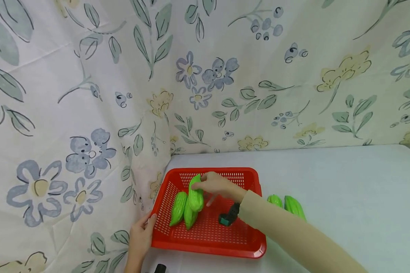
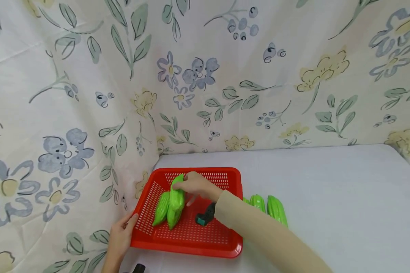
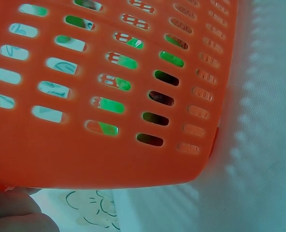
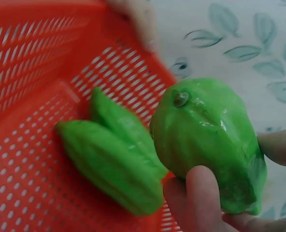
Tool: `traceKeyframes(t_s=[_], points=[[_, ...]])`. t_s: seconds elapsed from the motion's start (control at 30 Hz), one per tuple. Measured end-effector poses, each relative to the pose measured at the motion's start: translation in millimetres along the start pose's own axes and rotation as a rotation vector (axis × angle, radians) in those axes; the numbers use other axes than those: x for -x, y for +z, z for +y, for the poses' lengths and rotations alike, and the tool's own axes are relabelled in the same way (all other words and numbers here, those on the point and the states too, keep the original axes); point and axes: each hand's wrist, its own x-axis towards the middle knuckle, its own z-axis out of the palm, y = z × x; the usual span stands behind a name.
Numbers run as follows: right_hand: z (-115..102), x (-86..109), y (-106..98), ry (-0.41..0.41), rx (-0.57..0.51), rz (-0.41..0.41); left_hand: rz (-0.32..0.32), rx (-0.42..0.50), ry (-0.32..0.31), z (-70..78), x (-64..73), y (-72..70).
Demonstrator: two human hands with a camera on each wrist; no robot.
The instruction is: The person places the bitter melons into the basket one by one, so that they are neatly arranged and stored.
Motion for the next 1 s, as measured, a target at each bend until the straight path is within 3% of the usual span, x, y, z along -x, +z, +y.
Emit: traceKeyframes(t_s=[0.2, 0.53, 0.77, 1.0], points=[[22.2, -7.7, 12.6, 0.040, 0.108, 0.054, -0.012, 0.014, -0.008, -0.7, 0.0, 2.4], [36.0, -14.9, 17.9, 0.103, 0.197, 0.077, -0.008, 0.008, -0.024, 0.3, 0.3, -0.3], [42.3, -16.6, 21.2, 0.142, 0.199, 0.055, -0.014, 0.003, -0.041, -1.1, 1.2, -0.8], [44.5, -19.2, 20.5, 0.158, 0.208, 0.073, -0.011, 0.018, -0.020, -1.5, 0.0, -0.6]])
